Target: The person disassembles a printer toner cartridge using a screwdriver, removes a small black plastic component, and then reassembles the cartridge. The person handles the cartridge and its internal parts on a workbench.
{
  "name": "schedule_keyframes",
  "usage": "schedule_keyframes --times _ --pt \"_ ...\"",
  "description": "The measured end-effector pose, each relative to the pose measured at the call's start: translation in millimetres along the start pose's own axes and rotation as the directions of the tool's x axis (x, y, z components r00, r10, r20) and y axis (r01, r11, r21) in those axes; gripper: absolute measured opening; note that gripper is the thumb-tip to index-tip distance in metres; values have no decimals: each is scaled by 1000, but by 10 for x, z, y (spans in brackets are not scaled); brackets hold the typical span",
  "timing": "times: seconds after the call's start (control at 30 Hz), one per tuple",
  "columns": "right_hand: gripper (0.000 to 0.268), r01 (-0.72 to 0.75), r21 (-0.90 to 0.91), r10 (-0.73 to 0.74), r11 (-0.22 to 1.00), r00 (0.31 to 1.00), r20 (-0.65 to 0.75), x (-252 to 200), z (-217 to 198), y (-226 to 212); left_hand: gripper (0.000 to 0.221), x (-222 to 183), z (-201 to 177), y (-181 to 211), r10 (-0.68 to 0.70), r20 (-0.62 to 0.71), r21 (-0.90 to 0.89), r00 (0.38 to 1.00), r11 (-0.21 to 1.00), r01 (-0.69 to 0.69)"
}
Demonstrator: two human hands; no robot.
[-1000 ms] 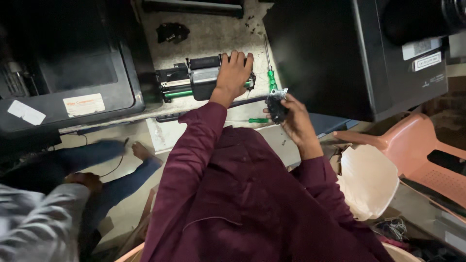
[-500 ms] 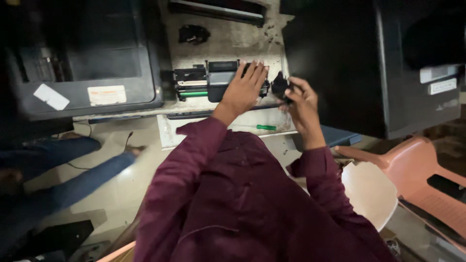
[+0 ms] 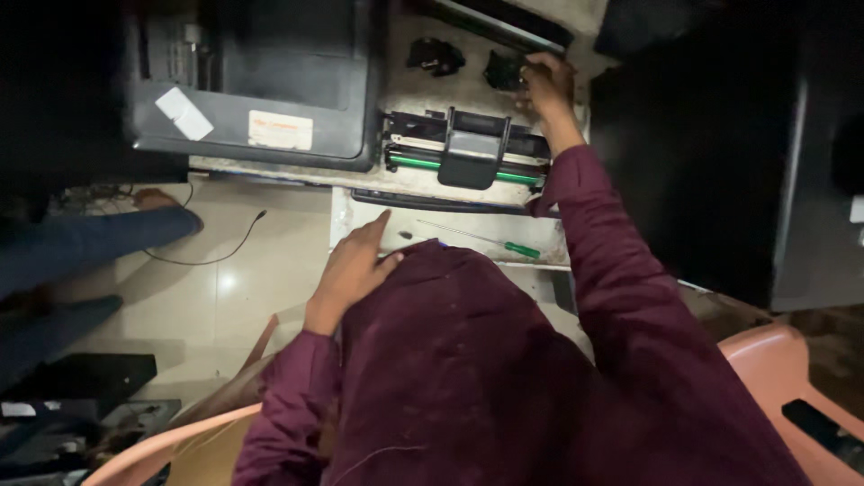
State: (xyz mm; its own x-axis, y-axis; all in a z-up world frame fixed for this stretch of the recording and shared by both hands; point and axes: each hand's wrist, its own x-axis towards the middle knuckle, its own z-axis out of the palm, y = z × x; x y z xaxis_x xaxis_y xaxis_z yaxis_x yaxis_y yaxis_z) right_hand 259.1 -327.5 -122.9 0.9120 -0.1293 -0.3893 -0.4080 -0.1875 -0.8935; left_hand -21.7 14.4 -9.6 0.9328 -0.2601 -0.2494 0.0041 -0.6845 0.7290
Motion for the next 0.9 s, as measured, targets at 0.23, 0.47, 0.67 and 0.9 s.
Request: schedule_keyframes --times 0.23,0.47,0.67,0.9 --pt "29 18 65 -21 998 999 35 238 120 240 69 -309 319 -381 -243 -139 -387 960 906 173" --pt "25 548 -619 -705 562 709 -12 -244 -224 244 64 138 746 -505 -269 -10 -635 963 746 201" --pt "8 267 54 -263 962 962 -71 -1368 -387 215 70 619 1007 -556 -166 100 -761 981 622 183" --pt "6 337 85 -330 938 940 -88 -2051 -384 557 72 982 1075 -426 -317 383 -831 867 292 474"
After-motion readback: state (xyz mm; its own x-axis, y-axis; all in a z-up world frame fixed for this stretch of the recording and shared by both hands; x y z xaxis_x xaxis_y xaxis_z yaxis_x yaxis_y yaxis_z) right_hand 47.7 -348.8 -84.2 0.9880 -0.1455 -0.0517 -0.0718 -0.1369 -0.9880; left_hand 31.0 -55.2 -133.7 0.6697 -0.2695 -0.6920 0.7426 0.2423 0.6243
